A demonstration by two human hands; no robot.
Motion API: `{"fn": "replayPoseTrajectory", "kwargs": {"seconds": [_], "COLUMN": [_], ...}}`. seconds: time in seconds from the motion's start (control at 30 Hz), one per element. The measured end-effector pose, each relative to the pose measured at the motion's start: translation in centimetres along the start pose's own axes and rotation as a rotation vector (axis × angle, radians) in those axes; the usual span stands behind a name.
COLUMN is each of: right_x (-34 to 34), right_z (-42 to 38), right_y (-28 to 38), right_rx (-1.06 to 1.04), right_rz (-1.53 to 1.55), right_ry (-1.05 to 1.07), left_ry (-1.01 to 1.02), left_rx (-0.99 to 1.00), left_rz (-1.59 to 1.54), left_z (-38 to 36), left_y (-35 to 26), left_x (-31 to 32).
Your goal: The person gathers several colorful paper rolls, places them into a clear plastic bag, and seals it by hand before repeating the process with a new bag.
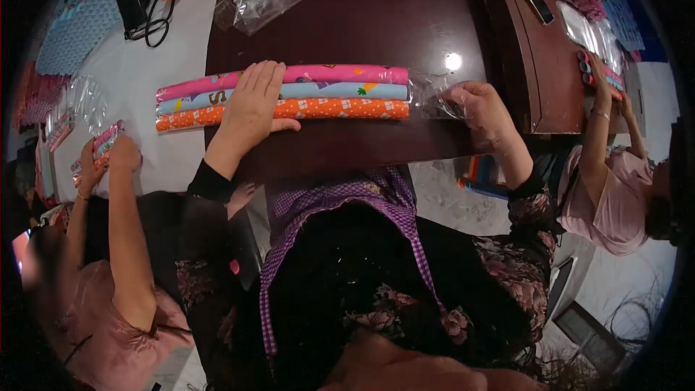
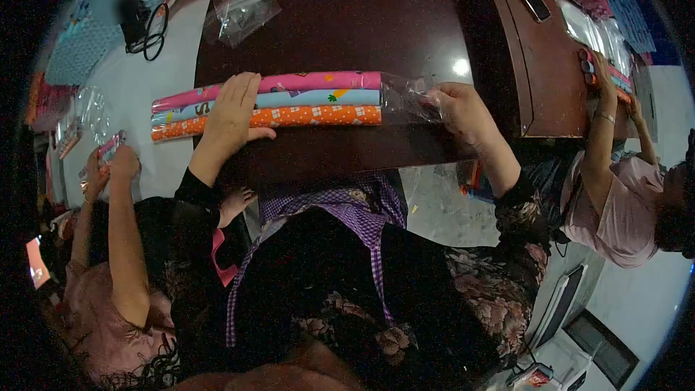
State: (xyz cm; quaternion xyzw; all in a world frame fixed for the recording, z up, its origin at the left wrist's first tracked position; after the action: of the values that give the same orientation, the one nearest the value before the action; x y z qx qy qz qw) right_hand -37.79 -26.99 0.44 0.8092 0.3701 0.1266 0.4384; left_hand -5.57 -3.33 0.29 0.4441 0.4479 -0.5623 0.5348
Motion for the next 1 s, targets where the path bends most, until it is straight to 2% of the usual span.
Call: {"fn": "replayPoseTrajectory", "kwargs": {"seconds": [0.03,0.1,0.13,0.2,0.23,0.3,0.33,0.4,0.43,0.5,0.53,0.6,0.73,0.77,0.8,0.87,0.9,0.97,1.0], "right_x": [-0.2,-1.2,-1.4,-0.6,1.7,6.0,7.2,7.8,7.7,7.6,8.3,8.3,7.5,7.4,7.3,6.9,6.7,5.8,5.5], "right_z": [-0.8,-0.9,-1.4,-2.7,-4.1,-4.9,-4.2,-2.3,-1.5,0.0,-1.0,1.2,1.9,1.6,1.6,1.8,1.6,1.1,0.7], "right_y": [1.0,1.8,2.7,4.1,5.7,6.0,5.3,4.5,4.6,4.3,5.0,3.9,3.8,4.0,3.8,3.2,2.9,2.0,1.5], "right_rx": [-0.011,-0.175,-0.353,-0.787,-0.966,-1.011,-0.916,-0.838,-0.687,-0.583,-0.721,-0.647,-0.444,-0.547,-0.547,-0.481,-0.48,-0.519,-0.515], "right_rz": [-0.054,-0.079,-0.086,-0.328,-0.652,-1.134,-1.247,-1.317,-1.281,-1.148,-1.043,-0.904,-1.032,-0.973,-0.974,-1.013,-1.016,-1.045,-1.044], "right_ry": [-0.017,-0.197,-0.308,-0.28,-0.177,-0.003,0.097,0.114,0.138,0.128,0.124,0.202,0.165,0.169,0.172,0.032,0.028,0.003,-0.002], "left_ry": [-0.005,-0.005,-0.009,-0.013,-0.007,-0.02,-0.022,-0.071,-0.113,-0.122,-0.13,-0.071,-0.102,-0.074,-0.073,-0.204,-0.225,-0.43,-0.598], "left_rx": [-0.001,-0.002,0.005,-0.011,-0.002,0.006,0.024,0.051,0.066,0.073,0.033,0.083,0.067,0.031,0.028,-0.066,-0.193,-0.48,-0.607], "left_rz": [-0.004,-0.003,-0.016,-0.013,-0.047,-0.088,-0.098,-0.055,-0.007,0.053,0.073,-0.002,-0.019,-0.009,-0.01,-0.125,-0.154,-0.165,-0.177], "left_z": [0.0,0.1,0.2,0.2,0.3,0.2,0.1,-0.1,-0.3,-0.7,-0.7,-0.6,-0.8,-0.9,-1.1,-2.2,-3.1,-5.8,-7.7], "left_y": [0.0,0.0,0.0,0.1,-0.1,0.0,0.1,0.2,0.2,0.4,0.6,0.6,0.5,0.4,0.4,1.0,1.9,5.0,7.2], "left_x": [-0.1,-0.1,0.0,-0.1,-0.3,-0.8,-1.0,-1.1,-0.9,-0.4,-0.5,-0.5,-0.9,-1.0,-1.2,-2.0,-2.3,-3.0,-3.0]}}
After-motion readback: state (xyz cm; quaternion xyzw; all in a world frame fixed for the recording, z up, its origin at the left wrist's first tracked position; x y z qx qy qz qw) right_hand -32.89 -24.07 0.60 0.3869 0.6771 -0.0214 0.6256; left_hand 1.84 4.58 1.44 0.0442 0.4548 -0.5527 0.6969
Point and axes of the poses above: each hand's wrist, its own z-axis towards the middle knuckle, its own x-axis out of the palm, y = z × x, the point moved 3 cm from there along z, towards the middle knuckle, and after that the axes turned 4 degrees about z, right-handed, at the moved point
